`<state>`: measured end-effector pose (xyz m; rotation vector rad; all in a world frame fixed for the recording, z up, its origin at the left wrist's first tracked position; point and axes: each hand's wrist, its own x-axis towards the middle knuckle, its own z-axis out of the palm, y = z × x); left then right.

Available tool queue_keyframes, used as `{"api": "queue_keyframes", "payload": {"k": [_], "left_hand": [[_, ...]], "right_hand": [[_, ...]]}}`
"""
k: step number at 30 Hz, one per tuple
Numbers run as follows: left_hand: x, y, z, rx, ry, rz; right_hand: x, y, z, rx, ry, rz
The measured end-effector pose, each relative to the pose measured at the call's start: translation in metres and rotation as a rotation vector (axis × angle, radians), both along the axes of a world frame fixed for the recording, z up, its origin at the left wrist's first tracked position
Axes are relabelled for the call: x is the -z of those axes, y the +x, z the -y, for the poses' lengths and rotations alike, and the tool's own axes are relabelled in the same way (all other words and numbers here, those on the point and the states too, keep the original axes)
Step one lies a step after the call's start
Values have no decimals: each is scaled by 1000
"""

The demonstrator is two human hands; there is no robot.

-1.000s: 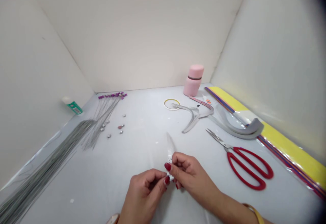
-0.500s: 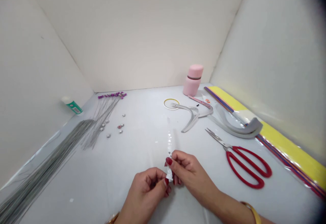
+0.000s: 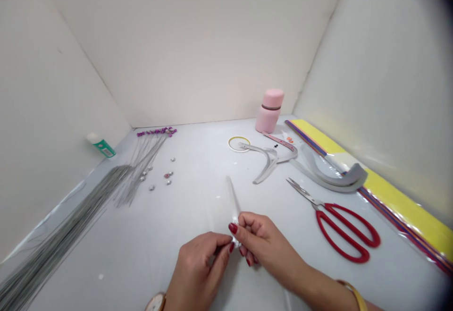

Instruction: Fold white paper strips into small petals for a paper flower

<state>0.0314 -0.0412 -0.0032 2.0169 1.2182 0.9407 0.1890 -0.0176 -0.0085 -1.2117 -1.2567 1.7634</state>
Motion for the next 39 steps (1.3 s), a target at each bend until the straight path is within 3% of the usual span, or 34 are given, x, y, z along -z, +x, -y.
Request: {"api": "queue_keyframes", "payload": {"k": [9,13,18,20,22,28,30,34,39], "left_hand": [[0,-1,-1,23,10,-106],[-3,3,-1,-39,-352,106],[-1,10,-7,-26,-993,637],[1,11,-9,-12,-1074,714],[1,11,-8,-9,-979,697],[-4,10,3,-74,-272,253],[-4,10,6,-79,-139,195],[-2,10,5,-120,-129,186],[-2,7,2,-90,-311,226]], "right_hand": [[-2,-1,1,-3,60,26],[-2,-1,1,28,191,116],[-5,0,3,48,361,262],[-5,0,3,53,341,261],[-4,0,3,57,289,233],[-3,-5,3,90,116,73],[-2,-6,3,100,101,47],[0,-5,6,114,157,64],[-2,-2,8,83,339,234]]}}
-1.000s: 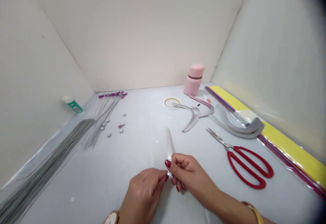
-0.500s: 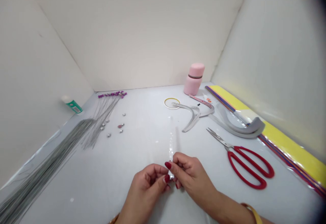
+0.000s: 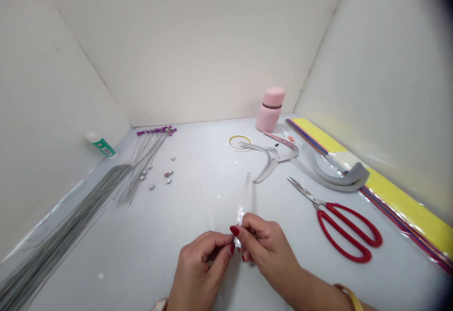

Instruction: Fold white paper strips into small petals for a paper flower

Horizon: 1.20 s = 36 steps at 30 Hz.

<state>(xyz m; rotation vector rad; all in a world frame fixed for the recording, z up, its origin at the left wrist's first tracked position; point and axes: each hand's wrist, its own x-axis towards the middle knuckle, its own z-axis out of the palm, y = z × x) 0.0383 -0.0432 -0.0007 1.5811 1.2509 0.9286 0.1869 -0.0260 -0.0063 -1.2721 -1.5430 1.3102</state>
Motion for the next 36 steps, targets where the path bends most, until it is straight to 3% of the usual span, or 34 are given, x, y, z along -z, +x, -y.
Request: {"api": "queue_keyframes", "payload": {"k": [6,8,10,12,14,19,25,29,32,36], "left_hand": [[-3,0,-7,4,-490,311],[-5,1,-10,38,-657,438],[-5,1,-12,43,-717,510],[-3,2,-13,23,-669,511],[-1,2,-12,-7,-585,469],[1,2,-8,-31,-492,350],[0,2,-8,-10,-505,383],[4,2,-8,-15,-468,290],[3,2,-4,-16,-347,131],[1,2,3,2,-53,-86]], "right_hand": [[-3,4,-1,-48,274,182],[-3,3,-1,-43,207,126],[-2,1,-2,-22,23,5],[-1,-1,-4,-17,-153,-123],[0,-1,-5,-42,-219,-172],[3,0,-6,-75,-135,-42],[1,-1,-5,-36,-123,-40],[-2,-1,-4,-24,-86,-14],[-1,-2,-4,-21,-120,-37],[1,-3,-4,-10,-196,-101]]}}
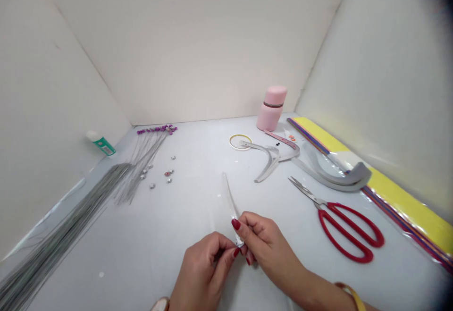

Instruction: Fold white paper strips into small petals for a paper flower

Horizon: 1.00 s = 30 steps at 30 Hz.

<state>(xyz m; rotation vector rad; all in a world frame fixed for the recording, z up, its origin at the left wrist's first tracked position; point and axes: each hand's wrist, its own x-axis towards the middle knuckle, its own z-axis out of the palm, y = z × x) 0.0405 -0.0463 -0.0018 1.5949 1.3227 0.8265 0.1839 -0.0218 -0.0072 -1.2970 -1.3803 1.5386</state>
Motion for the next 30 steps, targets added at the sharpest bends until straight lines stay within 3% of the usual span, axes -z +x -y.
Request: {"api": "queue_keyframes", "payload": {"k": [3,10,16,26,30], "left_hand": [[-2,0,0,41,15,32],[0,-2,-9,52,-275,326],[3,-4,-9,-81,-287,384],[1,-6,-13,-39,-299,439],[1,-4,-16,-63,-429,591]], "right_hand": [[0,0,-1,1,1,-10],[0,2,0,-48,109,49],[1,3,-1,-140,75,-56],[3,2,-1,-171,55,-75],[2,3,-2,-173,82,-57]]}}
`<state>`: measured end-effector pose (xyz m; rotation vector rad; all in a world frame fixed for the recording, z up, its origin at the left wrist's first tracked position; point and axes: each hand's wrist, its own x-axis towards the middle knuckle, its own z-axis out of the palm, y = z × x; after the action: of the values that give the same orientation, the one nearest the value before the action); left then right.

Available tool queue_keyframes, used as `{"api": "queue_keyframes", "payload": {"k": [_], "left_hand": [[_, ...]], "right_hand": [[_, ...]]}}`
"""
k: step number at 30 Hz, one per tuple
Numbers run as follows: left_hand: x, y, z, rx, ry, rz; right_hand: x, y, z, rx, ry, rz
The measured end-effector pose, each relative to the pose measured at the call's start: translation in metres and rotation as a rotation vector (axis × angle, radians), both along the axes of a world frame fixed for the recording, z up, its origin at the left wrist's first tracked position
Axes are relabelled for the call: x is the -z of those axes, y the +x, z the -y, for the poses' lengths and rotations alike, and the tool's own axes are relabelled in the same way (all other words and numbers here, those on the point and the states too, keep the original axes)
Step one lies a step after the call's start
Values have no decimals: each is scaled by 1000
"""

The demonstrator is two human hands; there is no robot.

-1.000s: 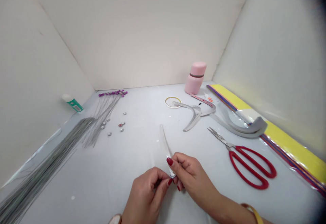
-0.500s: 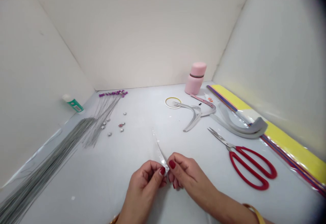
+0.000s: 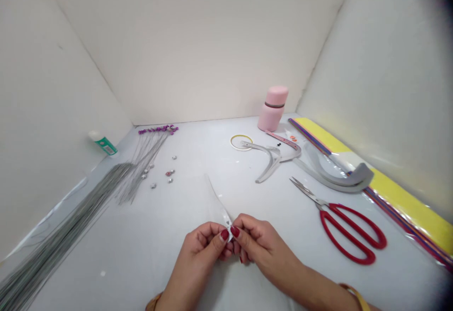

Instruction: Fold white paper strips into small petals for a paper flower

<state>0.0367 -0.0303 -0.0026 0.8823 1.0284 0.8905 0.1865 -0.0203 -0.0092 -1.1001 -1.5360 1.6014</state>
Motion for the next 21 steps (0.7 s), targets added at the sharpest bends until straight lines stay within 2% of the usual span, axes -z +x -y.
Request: {"api": "queue_keyframes", "payload": {"k": [4,12,15,16,18,20,21], "left_hand": [[0,1,-1,-16,-110,99],[0,0,0,-27,22,-66],[-1,-1,2,15,81,-135],[-2,-2,3,15,119,-182],[-4,-6,5,-71,291,-339],[-6,-12,4,-176,573,-549],[-7,-14,3,-157,709,-638]], "right_hand": [[-1,0,-2,8,-21,-21],[0,0,0,15,-30,-59],[0,1,0,5,-13,-61],[-1,1,-1,-1,-14,-51],[-3,2,-2,-19,-25,-25],[-6,4,-3,-53,23,21],[-7,5,-3,-68,80,54]]}}
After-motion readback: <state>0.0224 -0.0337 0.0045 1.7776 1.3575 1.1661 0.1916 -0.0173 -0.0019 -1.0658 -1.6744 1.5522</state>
